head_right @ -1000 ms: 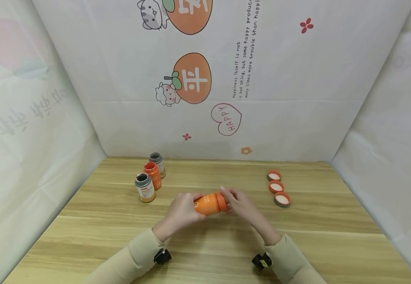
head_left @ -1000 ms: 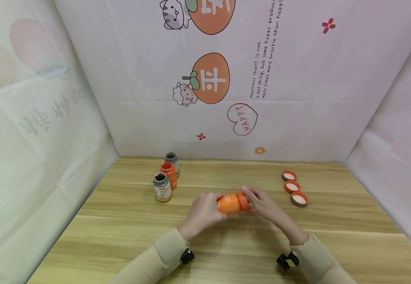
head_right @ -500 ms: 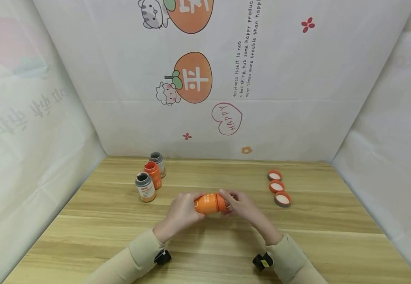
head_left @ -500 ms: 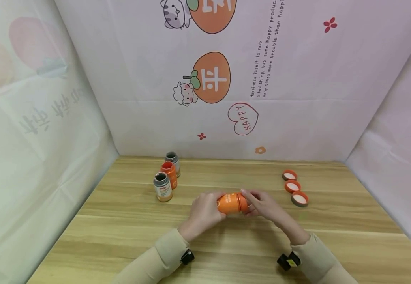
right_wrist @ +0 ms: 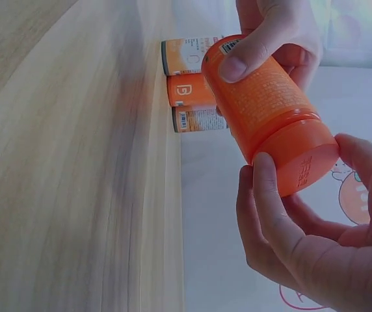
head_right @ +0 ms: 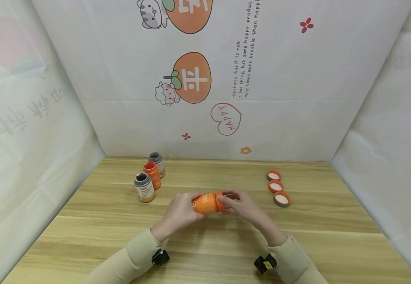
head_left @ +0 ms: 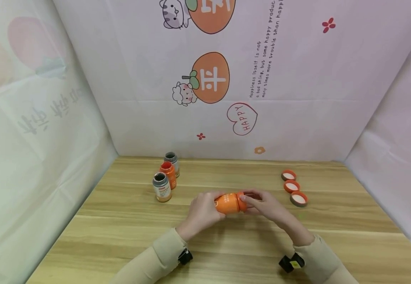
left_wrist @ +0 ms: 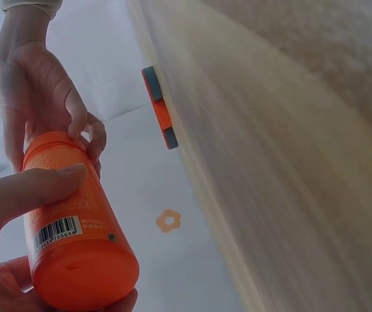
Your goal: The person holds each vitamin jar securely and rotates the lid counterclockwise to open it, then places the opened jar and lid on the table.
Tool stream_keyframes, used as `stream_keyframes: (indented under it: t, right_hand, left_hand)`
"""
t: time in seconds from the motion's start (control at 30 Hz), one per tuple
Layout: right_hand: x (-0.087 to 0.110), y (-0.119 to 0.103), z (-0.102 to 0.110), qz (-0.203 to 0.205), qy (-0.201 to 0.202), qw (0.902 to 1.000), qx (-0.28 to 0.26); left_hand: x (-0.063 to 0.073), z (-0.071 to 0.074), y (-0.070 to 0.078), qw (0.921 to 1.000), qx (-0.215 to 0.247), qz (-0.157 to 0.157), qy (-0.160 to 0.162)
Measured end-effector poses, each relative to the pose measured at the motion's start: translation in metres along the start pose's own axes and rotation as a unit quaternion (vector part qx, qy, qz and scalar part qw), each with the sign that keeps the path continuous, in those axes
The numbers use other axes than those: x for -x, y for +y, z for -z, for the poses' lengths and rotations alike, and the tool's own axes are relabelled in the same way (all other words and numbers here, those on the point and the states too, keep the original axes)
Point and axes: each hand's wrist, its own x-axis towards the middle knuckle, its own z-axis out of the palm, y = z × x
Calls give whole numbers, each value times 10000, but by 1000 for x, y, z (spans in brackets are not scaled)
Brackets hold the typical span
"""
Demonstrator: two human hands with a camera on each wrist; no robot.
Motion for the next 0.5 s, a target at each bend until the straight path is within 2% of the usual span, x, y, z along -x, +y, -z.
stream_keyframes:
  t: [0.27, 0.5]
  right_hand:
    - [1, 2, 2, 337, -168, 9991, 196]
    - [3, 1, 6, 750, -254, 9964, 305]
  left_hand:
    - [2, 5, 0, 9993, 302, 146, -139]
    - [4, 7, -1, 9993, 286, 148, -171]
